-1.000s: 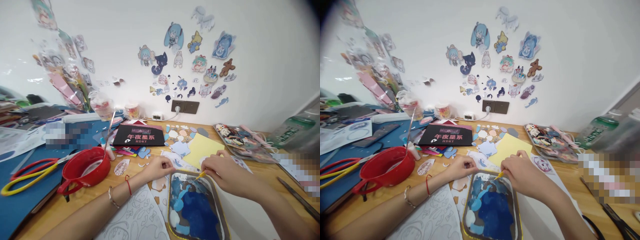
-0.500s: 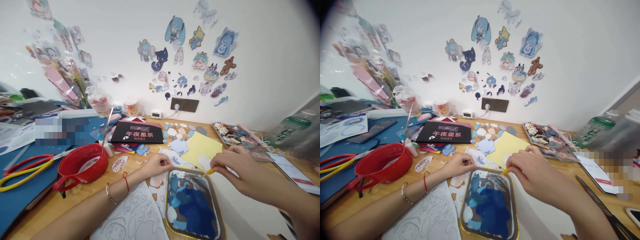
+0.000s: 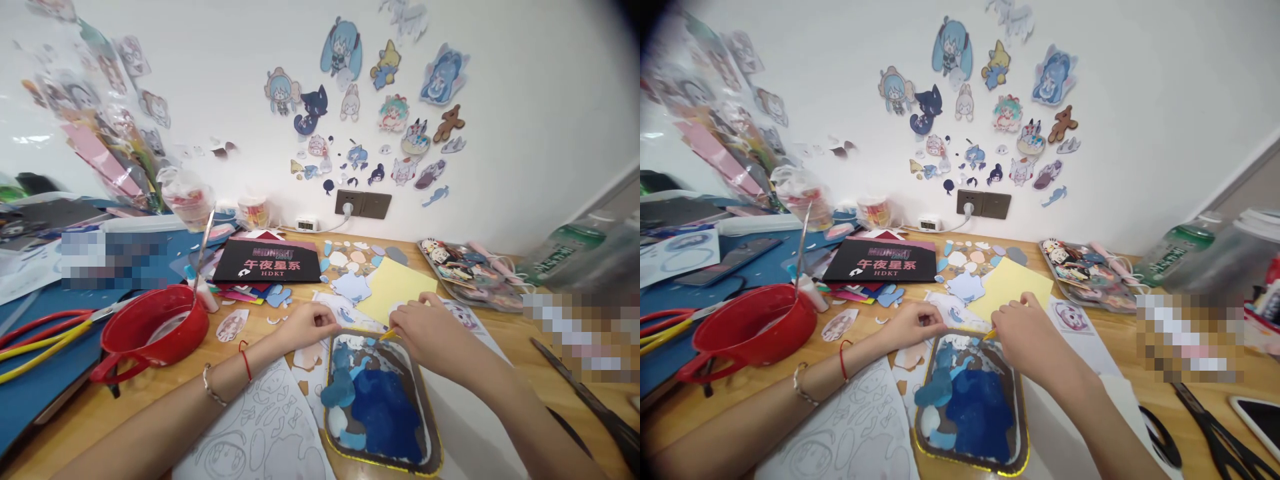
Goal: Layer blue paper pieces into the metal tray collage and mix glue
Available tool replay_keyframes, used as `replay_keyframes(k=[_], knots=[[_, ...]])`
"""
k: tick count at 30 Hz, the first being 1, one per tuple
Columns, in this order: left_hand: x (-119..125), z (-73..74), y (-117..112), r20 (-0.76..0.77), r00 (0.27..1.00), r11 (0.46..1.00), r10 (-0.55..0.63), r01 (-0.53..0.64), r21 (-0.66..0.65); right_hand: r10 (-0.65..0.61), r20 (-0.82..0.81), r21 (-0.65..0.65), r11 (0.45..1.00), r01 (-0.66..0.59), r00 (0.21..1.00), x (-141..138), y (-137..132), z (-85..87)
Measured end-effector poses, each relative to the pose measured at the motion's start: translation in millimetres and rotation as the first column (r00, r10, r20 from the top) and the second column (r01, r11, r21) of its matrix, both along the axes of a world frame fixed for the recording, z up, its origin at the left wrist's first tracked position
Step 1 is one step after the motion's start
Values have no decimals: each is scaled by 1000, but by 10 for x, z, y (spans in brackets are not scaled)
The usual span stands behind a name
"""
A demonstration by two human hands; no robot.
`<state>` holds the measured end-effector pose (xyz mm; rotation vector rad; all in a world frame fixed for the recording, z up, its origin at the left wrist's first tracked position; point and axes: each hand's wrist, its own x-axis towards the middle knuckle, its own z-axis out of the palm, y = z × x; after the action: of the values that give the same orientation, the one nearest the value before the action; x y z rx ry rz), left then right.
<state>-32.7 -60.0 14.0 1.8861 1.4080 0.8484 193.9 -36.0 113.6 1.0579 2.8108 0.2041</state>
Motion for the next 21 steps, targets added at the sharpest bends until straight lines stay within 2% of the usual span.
replay_keyframes(k=[5, 11, 14, 19, 21], knots=[[1, 4, 0, -9, 1000, 1000, -3, 3, 2, -31, 49, -12, 999, 31, 998, 35, 11, 30], [-5, -16, 7, -7, 1000, 1000, -15, 15, 5, -164, 174, -81, 980, 180, 971, 87, -55, 75], [-10, -19, 8, -12, 1000, 1000, -18, 19, 9, -202, 185, -119, 967, 226, 962, 102, -97, 76], [-12, -5, 3, -16, 1000, 1000, -18, 18, 23, -160, 50, -188, 968, 167, 986, 110, -110, 86], [-13, -3, 1, -21, 1000, 1000, -18, 18, 20, -129, 24, -156, 979, 131, 991, 97, -106, 88]])
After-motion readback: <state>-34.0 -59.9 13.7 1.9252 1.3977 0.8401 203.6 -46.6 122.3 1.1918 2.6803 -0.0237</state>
